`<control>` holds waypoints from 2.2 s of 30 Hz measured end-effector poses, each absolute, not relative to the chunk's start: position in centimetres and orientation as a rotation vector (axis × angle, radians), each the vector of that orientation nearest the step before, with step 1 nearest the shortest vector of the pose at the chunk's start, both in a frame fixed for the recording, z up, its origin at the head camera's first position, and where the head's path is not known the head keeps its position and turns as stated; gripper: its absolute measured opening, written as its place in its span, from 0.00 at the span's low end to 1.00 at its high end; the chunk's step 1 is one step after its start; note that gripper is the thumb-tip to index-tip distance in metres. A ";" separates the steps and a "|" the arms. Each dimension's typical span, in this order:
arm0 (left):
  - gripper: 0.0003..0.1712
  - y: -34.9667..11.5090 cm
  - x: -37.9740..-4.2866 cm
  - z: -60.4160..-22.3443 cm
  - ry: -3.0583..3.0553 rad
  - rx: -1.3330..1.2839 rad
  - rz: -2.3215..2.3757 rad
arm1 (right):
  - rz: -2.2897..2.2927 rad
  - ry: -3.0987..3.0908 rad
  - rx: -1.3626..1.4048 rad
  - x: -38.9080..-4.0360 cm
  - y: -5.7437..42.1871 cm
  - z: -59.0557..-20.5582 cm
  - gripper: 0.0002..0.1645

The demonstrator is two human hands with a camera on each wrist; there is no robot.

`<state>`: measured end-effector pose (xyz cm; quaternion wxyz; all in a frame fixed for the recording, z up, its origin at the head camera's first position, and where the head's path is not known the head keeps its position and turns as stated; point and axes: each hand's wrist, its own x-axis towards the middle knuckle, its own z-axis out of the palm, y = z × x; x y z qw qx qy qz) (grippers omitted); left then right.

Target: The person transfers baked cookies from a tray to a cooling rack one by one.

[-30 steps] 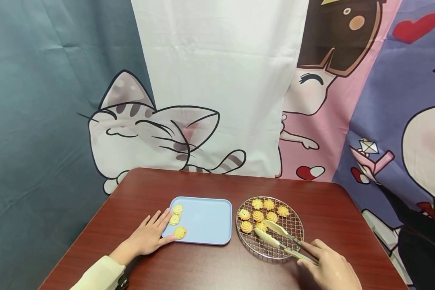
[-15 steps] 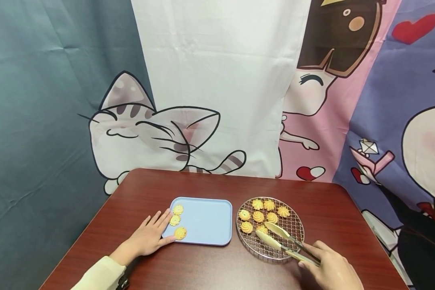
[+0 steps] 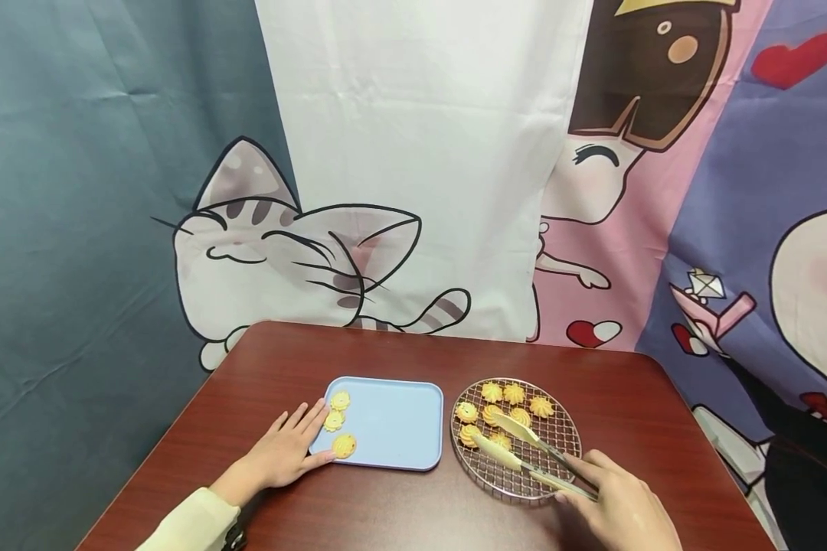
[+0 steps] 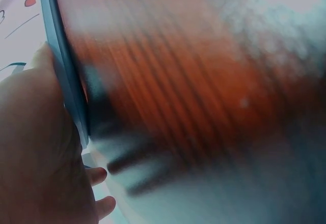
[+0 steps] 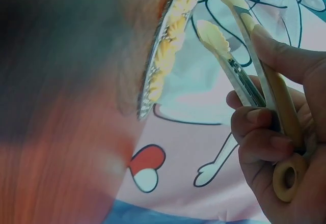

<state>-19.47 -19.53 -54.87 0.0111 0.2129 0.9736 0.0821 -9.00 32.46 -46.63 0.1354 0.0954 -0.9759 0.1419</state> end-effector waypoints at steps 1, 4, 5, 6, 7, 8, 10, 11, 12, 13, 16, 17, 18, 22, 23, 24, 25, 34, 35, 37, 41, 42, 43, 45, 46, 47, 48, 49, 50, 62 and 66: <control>0.53 -19.5 -19.5 -54.9 3.036 0.655 0.243 | 0.407 -2.820 0.282 -9.1 32.2 -46.5 0.29; 0.54 -19.5 -19.8 -55.1 3.051 0.631 0.205 | 0.408 -2.781 0.305 -9.7 31.2 -46.2 0.28; 0.54 -19.5 -19.8 -55.2 3.056 0.625 0.205 | 0.414 -2.765 0.324 -9.9 30.9 -46.1 0.28; 0.55 -19.5 -19.9 -55.2 3.062 0.623 0.209 | 0.425 -2.752 0.340 -10.1 30.6 -46.1 0.28; 0.55 -19.5 -19.9 -55.3 3.065 0.621 0.215 | 0.429 -2.736 0.359 -10.3 30.3 -46.0 0.28; 0.55 -19.5 -19.9 -55.3 3.065 0.621 0.226 | 0.436 -2.716 0.378 -10.5 30.0 -46.0 0.28; 0.55 -19.5 -19.9 -55.3 3.061 0.621 0.231 | 0.450 -2.692 0.412 -10.7 29.4 -46.0 0.29; 0.55 -19.5 -19.9 -55.3 3.057 0.620 0.228 | 0.460 -2.685 0.427 -10.9 29.0 -46.0 0.29; 0.55 -19.5 -19.9 -55.3 3.056 0.619 0.225 | 0.463 -2.686 0.435 -11.0 28.7 -46.0 0.29; 0.55 -19.5 -19.8 -55.2 3.055 0.619 0.219 | 0.462 -2.682 0.445 -11.1 28.4 -46.1 0.29; 0.54 -19.5 -19.8 -55.0 3.050 0.624 0.216 | 0.462 -2.681 0.473 -11.7 27.5 -46.2 0.29; 0.54 -19.5 -19.8 -54.8 3.047 0.627 0.217 | 0.470 -2.685 0.477 -11.9 27.3 -46.2 0.29; 0.54 -19.4 -19.7 -54.7 3.045 0.632 0.232 | 0.473 -2.689 0.484 -12.1 27.0 -46.3 0.29; 0.53 -19.3 -19.5 -54.1 3.032 0.642 0.269 | 0.495 -2.696 0.531 -12.9 26.0 -46.6 0.29; 0.53 -19.2 -19.5 -54.0 3.032 0.645 0.259 | 0.503 -2.697 0.547 -13.1 25.7 -46.7 0.30; 0.53 -19.2 -19.5 -53.9 3.033 0.646 0.270 | 0.510 -2.695 0.566 -13.3 25.4 -46.8 0.30; 0.53 -19.2 -19.4 -53.8 3.032 0.645 0.264 | 0.519 -2.695 0.586 -13.5 25.1 -46.8 0.30; 0.53 -19.3 -19.4 -53.9 3.006 0.613 0.232 | 0.535 -2.709 0.756 -15.5 22.6 -47.0 0.31; 0.54 -19.3 -19.4 -54.1 3.005 0.610 0.226 | 0.537 -2.711 0.773 -15.7 22.4 -47.0 0.31; 0.54 -19.5 -19.5 -54.4 3.010 0.608 0.211 | 0.555 -2.703 0.814 -16.1 22.0 -47.1 0.31; 0.55 -19.7 -19.6 -54.6 3.019 0.622 0.225 | 0.580 -2.705 0.877 -16.8 21.0 -47.1 0.31; 0.55 -19.7 -19.6 -54.6 3.017 0.622 0.221 | 0.588 -2.707 0.892 -17.0 20.8 -47.1 0.30; 0.55 -19.7 -19.6 -54.6 3.015 0.623 0.220 | 0.588 -2.709 0.905 -17.1 20.6 -47.1 0.30; 0.55 -19.7 -19.6 -54.6 3.015 0.624 0.215 | 0.581 -2.717 0.918 -17.4 20.1 -47.1 0.30; 0.55 -19.7 -19.7 -54.7 3.013 0.616 0.195 | 0.583 -2.713 0.927 -17.5 19.9 -47.1 0.31; 0.55 -19.7 -19.7 -54.7 3.014 0.617 0.197 | 0.576 -2.712 0.937 -17.6 19.7 -47.1 0.31; 0.55 -19.7 -19.7 -54.7 3.015 0.618 0.198 | 0.569 -2.711 0.944 -17.7 19.6 -47.1 0.31; 0.55 -19.7 -19.7 -54.7 3.020 0.620 0.203 | 0.562 -2.714 0.950 -17.8 19.4 -47.1 0.31; 0.55 -19.7 -19.7 -54.7 3.023 0.619 0.206 | 0.557 -2.721 0.951 -17.9 19.2 -47.1 0.31; 0.53 -19.5 -19.6 -53.9 3.000 0.657 0.209 | 0.510 -2.767 1.028 -19.1 17.6 -46.9 0.32; 0.55 -19.5 -19.4 -54.0 3.003 0.660 0.222 | 0.491 -2.808 1.006 -19.3 17.2 -46.8 0.32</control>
